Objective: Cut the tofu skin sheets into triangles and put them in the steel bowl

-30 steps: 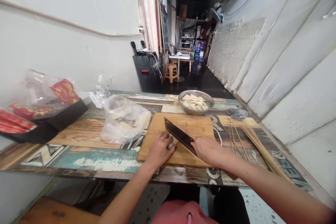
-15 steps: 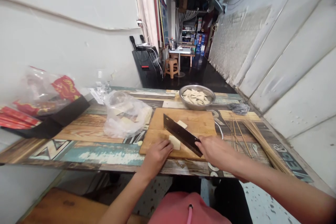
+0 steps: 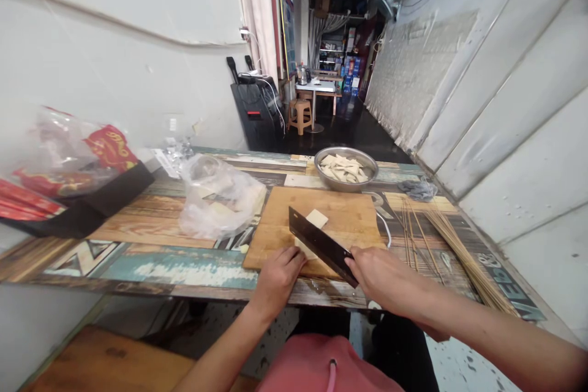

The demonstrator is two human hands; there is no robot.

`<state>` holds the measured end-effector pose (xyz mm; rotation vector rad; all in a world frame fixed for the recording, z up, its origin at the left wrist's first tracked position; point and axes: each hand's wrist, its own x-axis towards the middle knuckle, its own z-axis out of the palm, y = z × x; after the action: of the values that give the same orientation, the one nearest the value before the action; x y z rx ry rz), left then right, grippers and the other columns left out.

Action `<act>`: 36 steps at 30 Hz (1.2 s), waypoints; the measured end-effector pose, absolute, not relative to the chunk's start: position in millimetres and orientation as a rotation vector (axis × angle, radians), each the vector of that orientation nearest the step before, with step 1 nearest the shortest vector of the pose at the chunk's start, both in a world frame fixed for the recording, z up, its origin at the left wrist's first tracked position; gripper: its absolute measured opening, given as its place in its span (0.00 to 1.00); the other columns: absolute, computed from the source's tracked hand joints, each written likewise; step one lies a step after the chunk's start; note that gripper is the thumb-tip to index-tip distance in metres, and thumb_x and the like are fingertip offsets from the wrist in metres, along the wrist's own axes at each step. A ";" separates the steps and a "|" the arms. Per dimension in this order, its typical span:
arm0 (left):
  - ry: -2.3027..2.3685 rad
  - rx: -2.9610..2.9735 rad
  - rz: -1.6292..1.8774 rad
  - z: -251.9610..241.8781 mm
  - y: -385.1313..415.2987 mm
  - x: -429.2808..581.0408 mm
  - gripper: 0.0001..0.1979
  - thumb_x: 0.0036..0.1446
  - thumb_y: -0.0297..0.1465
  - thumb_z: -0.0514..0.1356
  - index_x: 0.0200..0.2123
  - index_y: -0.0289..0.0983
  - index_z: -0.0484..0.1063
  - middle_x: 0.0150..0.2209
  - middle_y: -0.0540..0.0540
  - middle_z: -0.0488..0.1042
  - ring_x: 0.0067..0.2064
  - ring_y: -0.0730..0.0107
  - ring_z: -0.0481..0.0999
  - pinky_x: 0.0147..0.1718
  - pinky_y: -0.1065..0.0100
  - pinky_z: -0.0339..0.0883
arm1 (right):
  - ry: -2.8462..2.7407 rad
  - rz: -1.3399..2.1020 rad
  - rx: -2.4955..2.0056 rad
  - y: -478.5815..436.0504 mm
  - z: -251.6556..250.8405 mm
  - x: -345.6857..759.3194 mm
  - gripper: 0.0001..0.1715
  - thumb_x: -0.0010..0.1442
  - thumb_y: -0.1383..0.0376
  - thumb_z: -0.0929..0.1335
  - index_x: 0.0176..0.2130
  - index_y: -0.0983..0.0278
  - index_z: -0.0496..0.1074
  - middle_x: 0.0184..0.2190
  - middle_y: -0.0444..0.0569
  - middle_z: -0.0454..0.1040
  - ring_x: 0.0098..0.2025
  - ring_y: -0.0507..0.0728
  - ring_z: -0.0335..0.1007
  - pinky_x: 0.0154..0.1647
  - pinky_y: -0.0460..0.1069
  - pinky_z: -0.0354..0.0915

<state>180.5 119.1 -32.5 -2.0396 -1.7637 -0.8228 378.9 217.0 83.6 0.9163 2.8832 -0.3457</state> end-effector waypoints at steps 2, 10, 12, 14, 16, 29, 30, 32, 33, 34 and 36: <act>-1.755 -2.031 -0.822 -32.7 119.5 180.8 0.09 0.60 0.28 0.52 0.40 0.33 0.71 0.38 0.42 0.72 0.38 0.66 0.70 0.36 0.65 0.67 | 2.881 -0.342 0.914 217.3 84.4 379.0 0.19 0.63 0.65 0.53 0.35 0.67 0.68 0.27 0.55 0.75 0.29 0.59 0.73 0.24 0.48 0.55; -1.806 -2.032 -0.762 -33.4 120.0 178.3 0.08 0.60 0.28 0.52 0.39 0.33 0.70 0.38 0.42 0.72 0.37 0.65 0.69 0.35 0.64 0.67 | 2.845 -0.334 0.851 220.1 77.0 362.6 0.19 0.63 0.65 0.55 0.31 0.69 0.71 0.26 0.57 0.75 0.29 0.57 0.73 0.25 0.47 0.54; -1.825 -2.028 -0.756 -33.0 119.2 177.7 0.08 0.60 0.28 0.52 0.39 0.34 0.70 0.37 0.42 0.72 0.37 0.65 0.69 0.36 0.64 0.67 | 2.879 -0.341 0.887 220.8 69.4 360.9 0.19 0.63 0.64 0.55 0.33 0.68 0.70 0.28 0.57 0.76 0.30 0.57 0.73 0.26 0.47 0.55; -1.867 -2.036 -0.752 -29.9 119.4 176.4 0.08 0.60 0.29 0.52 0.38 0.34 0.70 0.37 0.43 0.72 0.38 0.65 0.70 0.38 0.64 0.67 | 2.929 -0.360 0.961 221.6 63.3 365.3 0.18 0.64 0.63 0.54 0.37 0.68 0.69 0.29 0.55 0.76 0.30 0.58 0.73 0.26 0.47 0.55; -1.940 -2.044 -0.699 -23.3 121.9 173.6 0.10 0.60 0.30 0.52 0.42 0.34 0.69 0.41 0.41 0.71 0.43 0.62 0.69 0.42 0.61 0.66 | 2.993 -0.379 1.066 223.2 60.9 374.5 0.18 0.65 0.62 0.54 0.38 0.67 0.67 0.29 0.53 0.76 0.30 0.58 0.73 0.25 0.47 0.55; -2.133 -2.386 -0.119 23.9 172.4 161.5 0.09 0.49 0.29 0.55 0.36 0.35 0.68 0.36 0.41 0.71 0.41 0.60 0.70 0.40 0.63 0.64 | 3.149 0.286 1.329 293.4 84.6 396.6 0.16 0.65 0.60 0.54 0.36 0.64 0.65 0.26 0.50 0.75 0.27 0.58 0.72 0.22 0.47 0.49; -2.129 -2.392 -0.086 25.0 177.5 162.1 0.11 0.46 0.28 0.56 0.36 0.35 0.68 0.37 0.41 0.71 0.40 0.59 0.70 0.38 0.64 0.64 | 3.140 0.323 1.349 301.6 86.3 396.0 0.16 0.65 0.60 0.54 0.36 0.65 0.65 0.26 0.50 0.75 0.27 0.58 0.72 0.22 0.47 0.49; -2.113 -2.433 -0.033 26.4 186.4 161.2 0.12 0.42 0.27 0.57 0.35 0.35 0.68 0.37 0.41 0.71 0.39 0.59 0.71 0.35 0.65 0.64 | 3.122 0.329 1.399 314.0 87.7 397.5 0.16 0.65 0.60 0.55 0.36 0.65 0.66 0.27 0.50 0.76 0.28 0.58 0.73 0.23 0.47 0.49; -2.106 -2.455 -0.014 26.8 189.5 159.3 0.11 0.41 0.26 0.57 0.33 0.34 0.68 0.36 0.41 0.71 0.38 0.60 0.71 0.34 0.66 0.64 | 3.117 0.306 1.424 317.8 87.1 399.8 0.16 0.65 0.60 0.55 0.36 0.65 0.66 0.27 0.51 0.76 0.28 0.58 0.73 0.23 0.47 0.50; -2.111 -2.470 -0.014 27.5 191.7 156.4 0.08 0.42 0.26 0.57 0.31 0.34 0.68 0.35 0.41 0.72 0.37 0.61 0.71 0.32 0.67 0.64 | 3.113 0.273 1.443 320.0 85.8 403.1 0.16 0.65 0.60 0.55 0.36 0.65 0.66 0.27 0.51 0.76 0.29 0.58 0.73 0.24 0.47 0.51; -2.133 -2.521 -0.032 30.6 193.9 147.5 0.05 0.43 0.24 0.55 0.27 0.35 0.68 0.33 0.42 0.72 0.35 0.63 0.71 0.32 0.69 0.63 | 3.114 0.187 1.465 320.8 81.9 411.9 0.17 0.65 0.60 0.55 0.36 0.65 0.66 0.28 0.52 0.76 0.29 0.57 0.72 0.25 0.47 0.52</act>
<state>147.5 193.9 30.6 -2.5212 -2.1327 -0.0322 411.9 320.8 81.9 1.4649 3.1142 0.1874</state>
